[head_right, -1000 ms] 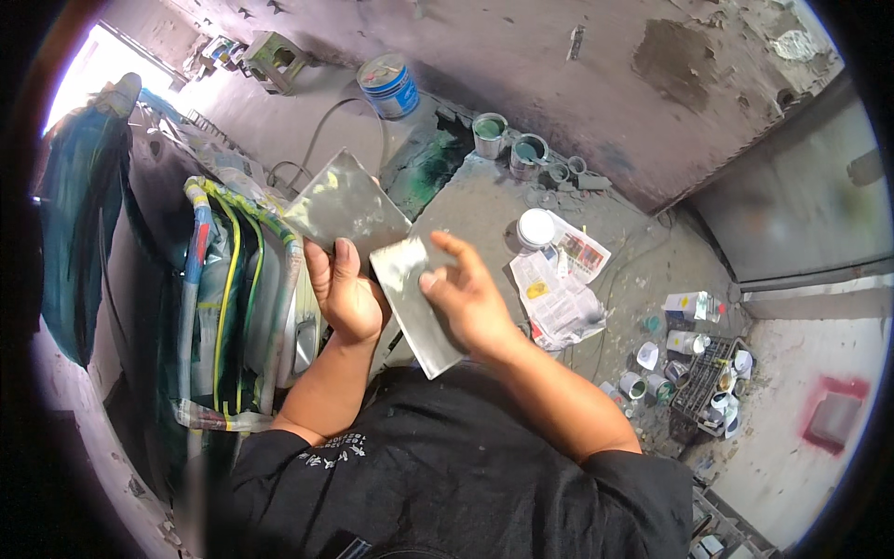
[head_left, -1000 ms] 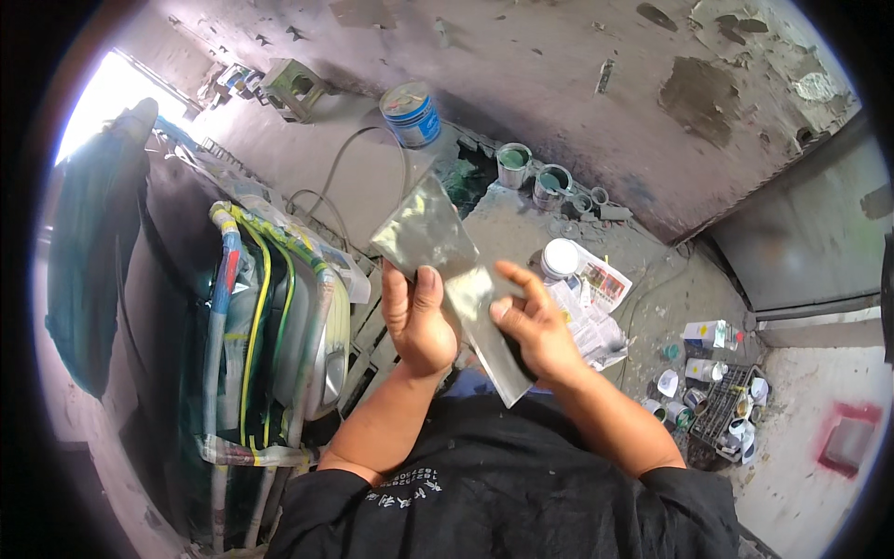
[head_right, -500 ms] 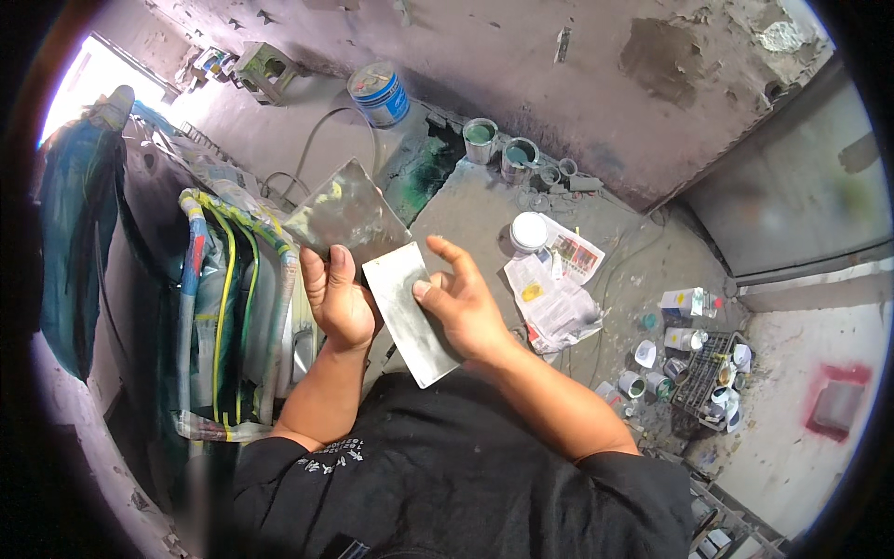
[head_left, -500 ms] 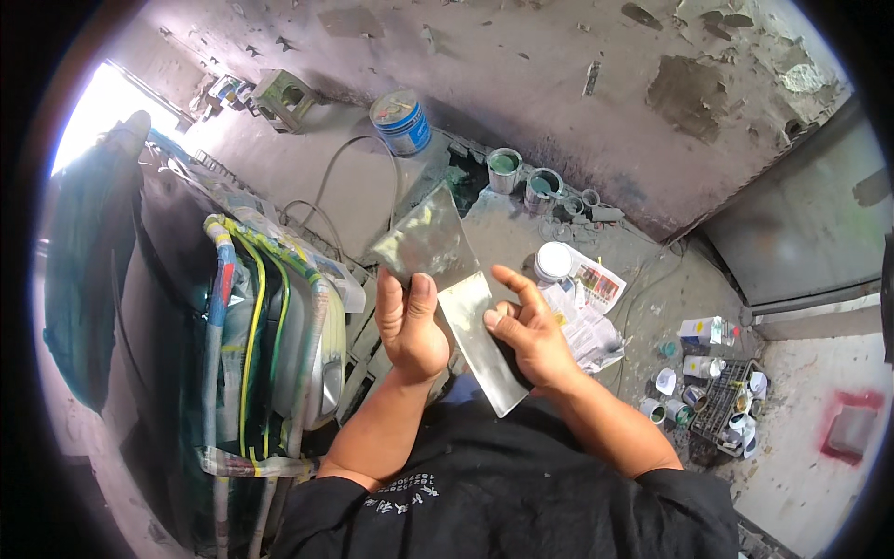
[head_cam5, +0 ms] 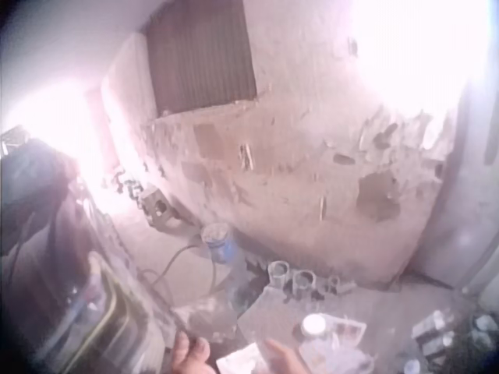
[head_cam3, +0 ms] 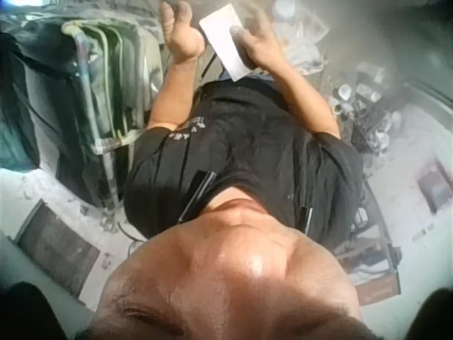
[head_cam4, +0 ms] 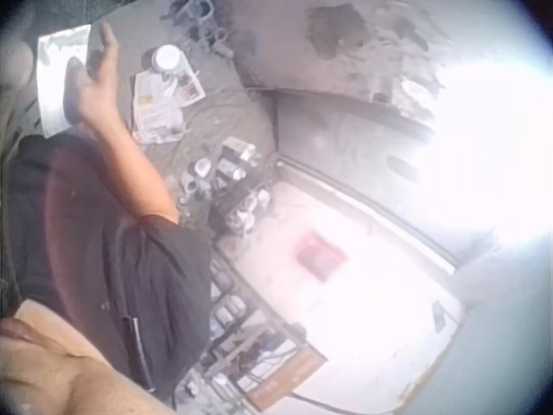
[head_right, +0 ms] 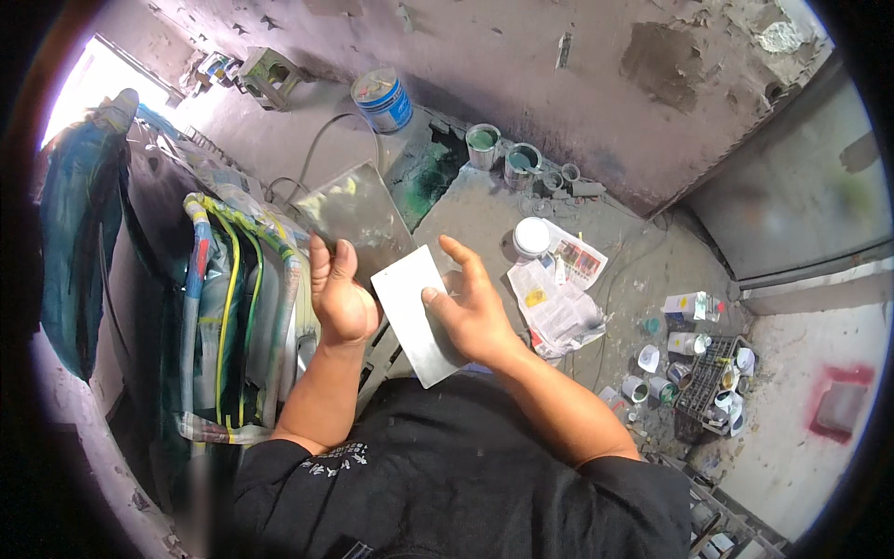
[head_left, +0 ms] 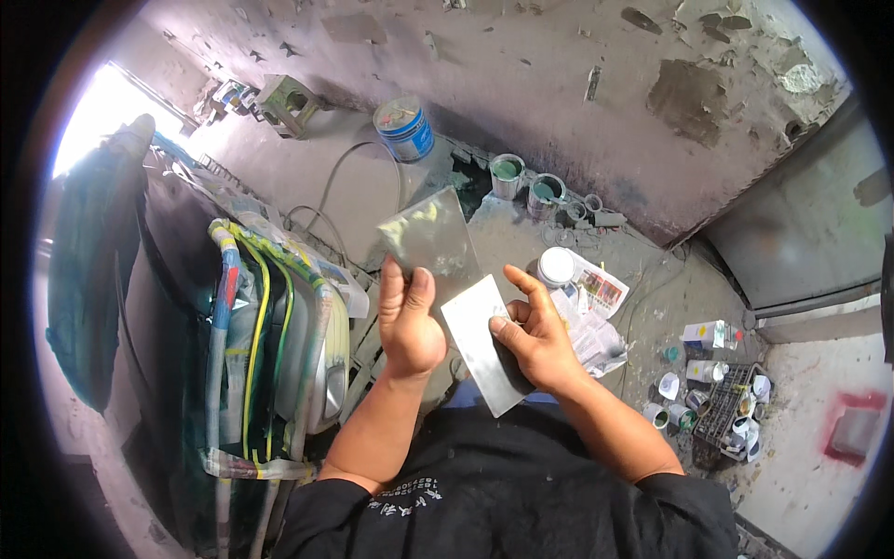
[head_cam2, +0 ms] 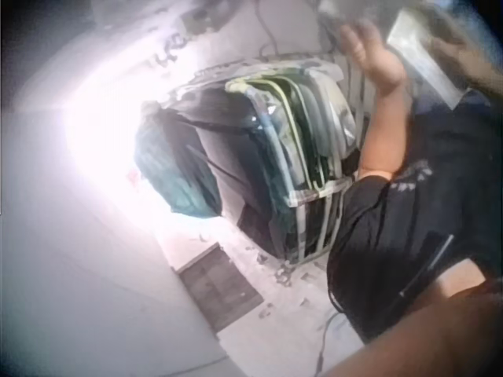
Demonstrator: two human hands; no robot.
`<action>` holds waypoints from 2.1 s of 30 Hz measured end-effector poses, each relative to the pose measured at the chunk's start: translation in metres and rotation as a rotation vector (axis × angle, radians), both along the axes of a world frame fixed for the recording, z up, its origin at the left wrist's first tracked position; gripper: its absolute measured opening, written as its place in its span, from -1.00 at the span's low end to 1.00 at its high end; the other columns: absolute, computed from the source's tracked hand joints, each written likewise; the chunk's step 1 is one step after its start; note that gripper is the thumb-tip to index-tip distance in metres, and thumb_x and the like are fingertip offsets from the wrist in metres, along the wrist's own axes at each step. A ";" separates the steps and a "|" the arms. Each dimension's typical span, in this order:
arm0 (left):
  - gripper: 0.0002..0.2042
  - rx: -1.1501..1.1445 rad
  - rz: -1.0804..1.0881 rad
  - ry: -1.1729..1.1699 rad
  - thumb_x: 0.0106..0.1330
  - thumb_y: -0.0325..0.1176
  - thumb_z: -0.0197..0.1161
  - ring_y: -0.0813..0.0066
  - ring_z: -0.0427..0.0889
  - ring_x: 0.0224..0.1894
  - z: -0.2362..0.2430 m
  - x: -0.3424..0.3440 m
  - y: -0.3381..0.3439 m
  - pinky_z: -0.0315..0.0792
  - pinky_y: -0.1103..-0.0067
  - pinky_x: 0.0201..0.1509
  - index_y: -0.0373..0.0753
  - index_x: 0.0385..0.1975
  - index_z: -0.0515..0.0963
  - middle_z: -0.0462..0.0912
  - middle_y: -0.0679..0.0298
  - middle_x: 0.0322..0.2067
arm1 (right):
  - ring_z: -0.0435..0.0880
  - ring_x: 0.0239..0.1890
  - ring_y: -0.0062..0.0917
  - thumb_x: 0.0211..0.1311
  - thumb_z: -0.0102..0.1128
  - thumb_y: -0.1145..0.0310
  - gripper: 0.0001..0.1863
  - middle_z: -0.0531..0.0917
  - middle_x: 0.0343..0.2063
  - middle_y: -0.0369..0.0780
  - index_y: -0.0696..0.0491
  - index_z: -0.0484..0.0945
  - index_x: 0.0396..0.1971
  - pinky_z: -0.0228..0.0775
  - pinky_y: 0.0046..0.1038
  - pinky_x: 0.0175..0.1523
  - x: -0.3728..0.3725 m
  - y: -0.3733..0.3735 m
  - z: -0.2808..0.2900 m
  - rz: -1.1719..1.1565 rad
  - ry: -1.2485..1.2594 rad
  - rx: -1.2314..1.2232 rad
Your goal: The person scoops a beige paste from a can onto a metal putty knife, then uses a second knife to spread and smooth the paste across the first blade. The person repeatedly transfers and spreads the paste between the two knives while sitting on the floor.
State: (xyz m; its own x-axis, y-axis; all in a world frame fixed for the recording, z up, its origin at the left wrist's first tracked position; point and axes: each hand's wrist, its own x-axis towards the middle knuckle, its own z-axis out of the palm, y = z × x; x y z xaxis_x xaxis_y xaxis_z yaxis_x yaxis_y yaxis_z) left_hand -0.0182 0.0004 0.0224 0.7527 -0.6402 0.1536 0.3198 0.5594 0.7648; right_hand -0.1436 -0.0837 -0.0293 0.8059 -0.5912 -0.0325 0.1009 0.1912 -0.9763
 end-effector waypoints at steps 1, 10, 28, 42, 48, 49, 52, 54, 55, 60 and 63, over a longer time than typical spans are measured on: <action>-0.69 -0.004 -0.024 -0.005 0.36 -0.56 -0.07 0.41 0.46 0.06 -0.005 -0.001 0.001 0.30 0.43 0.21 -0.15 0.05 0.44 0.52 0.25 0.01 | 0.52 -0.32 -0.60 0.17 0.16 0.53 -0.29 0.54 -0.36 -0.24 0.09 0.05 0.29 0.40 -0.54 -0.19 0.001 -0.005 0.006 -0.001 0.006 0.034; -0.65 0.081 -0.247 -0.102 0.37 -0.56 -0.09 0.40 0.44 0.12 -0.021 0.004 0.009 0.27 0.44 0.24 -0.20 0.14 0.38 0.46 0.22 0.10 | 0.46 -0.32 -0.63 0.13 0.23 0.42 -0.30 0.49 -0.38 -0.28 0.08 0.14 0.27 0.34 -0.56 -0.18 -0.004 -0.021 0.004 -0.040 0.063 -0.099; -0.62 0.427 -0.249 -0.040 0.35 -0.53 -0.07 0.35 0.51 0.02 -0.032 0.032 0.031 0.38 0.45 0.13 -0.26 0.18 0.21 0.48 0.12 0.01 | 0.37 -0.44 -0.74 0.14 0.16 0.58 -0.29 0.46 -0.40 -0.31 0.08 0.09 0.29 0.26 -0.66 -0.33 -0.001 -0.068 0.041 -0.146 -0.105 -0.462; -0.72 0.244 0.196 0.019 0.29 -0.57 0.04 0.53 0.45 -0.10 -0.043 -0.013 0.010 0.31 0.57 0.08 -0.26 -0.02 0.25 0.47 0.22 -0.11 | 0.67 -0.24 -0.19 0.02 0.10 0.69 -0.40 0.59 -0.09 -0.02 0.12 0.27 0.14 0.57 -0.38 -0.23 0.002 -0.017 0.000 -0.141 -0.264 -1.241; -0.69 0.230 0.201 -0.079 0.31 -0.54 0.02 0.54 0.41 -0.07 -0.039 0.000 0.017 0.30 0.58 0.07 -0.31 0.03 0.23 0.44 0.20 -0.07 | 0.67 -0.23 -0.22 -0.02 0.06 0.69 -0.39 0.59 -0.09 -0.04 0.11 0.30 0.15 0.57 -0.40 -0.23 -0.011 -0.021 -0.015 0.009 -0.067 -1.339; -0.69 0.211 0.190 -0.087 0.31 -0.54 0.02 0.55 0.41 -0.08 -0.035 0.003 0.016 0.30 0.58 0.07 -0.31 0.03 0.23 0.44 0.20 -0.07 | 0.67 -0.23 -0.23 -0.02 0.05 0.68 -0.39 0.60 -0.10 -0.04 0.10 0.32 0.14 0.56 -0.39 -0.23 -0.016 -0.023 -0.023 0.027 0.002 -1.329; -0.68 0.160 0.151 -0.103 0.29 -0.56 0.03 0.53 0.43 -0.07 -0.027 0.017 0.014 0.30 0.58 0.08 -0.30 0.03 0.24 0.45 0.20 -0.07 | 0.68 -0.26 -0.35 0.11 0.08 0.59 -0.41 0.64 -0.19 -0.05 0.14 0.24 0.21 0.51 -0.44 -0.18 -0.029 -0.034 -0.035 -0.064 0.309 -1.033; -0.69 0.171 0.024 0.054 0.27 -0.57 0.03 0.46 0.45 -0.05 -0.027 0.027 0.015 0.32 0.51 0.12 -0.28 0.01 0.26 0.46 0.19 -0.06 | 0.65 -0.26 -0.52 0.22 0.12 0.48 -0.33 0.65 -0.26 -0.08 0.16 0.05 0.29 0.43 -0.53 -0.10 -0.030 -0.043 -0.038 -0.271 0.176 -0.579; -0.70 0.181 -0.036 0.132 0.26 -0.58 0.03 0.43 0.46 -0.04 -0.027 0.030 0.018 0.32 0.48 0.14 -0.27 -0.01 0.27 0.46 0.18 -0.05 | 0.61 -0.26 -0.57 0.20 0.15 0.50 -0.28 0.64 -0.32 -0.13 0.13 0.01 0.31 0.41 -0.53 -0.10 -0.030 -0.045 -0.022 -0.245 0.094 -0.363; -0.61 0.207 -0.383 0.426 0.28 -0.54 -0.03 0.32 0.47 0.06 -0.030 0.028 0.018 0.38 0.35 0.14 -0.26 0.13 0.23 0.45 0.14 0.00 | 0.28 -0.56 -0.79 0.08 0.30 0.46 -0.19 0.37 -0.59 -0.45 0.04 0.08 0.32 0.10 -0.70 -0.42 -0.028 -0.045 0.000 0.208 -0.055 0.285; -0.62 0.228 -0.462 0.436 0.27 -0.55 -0.02 0.31 0.49 0.04 -0.034 0.018 0.011 0.39 0.36 0.14 -0.26 0.11 0.24 0.45 0.13 0.00 | 0.35 -0.49 -0.78 0.07 0.34 0.40 -0.20 0.44 -0.54 -0.44 0.03 0.13 0.31 0.16 -0.70 -0.37 -0.012 -0.039 0.008 0.337 -0.024 0.381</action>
State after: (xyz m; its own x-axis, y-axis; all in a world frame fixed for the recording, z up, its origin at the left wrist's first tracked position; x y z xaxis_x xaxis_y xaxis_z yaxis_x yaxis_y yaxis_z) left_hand -0.0005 0.0117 -0.0119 0.3566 -0.8916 -0.2789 0.7934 0.1314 0.5943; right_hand -0.1552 -0.1230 -0.0217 0.9530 -0.2481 -0.1740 -0.0057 0.5593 -0.8290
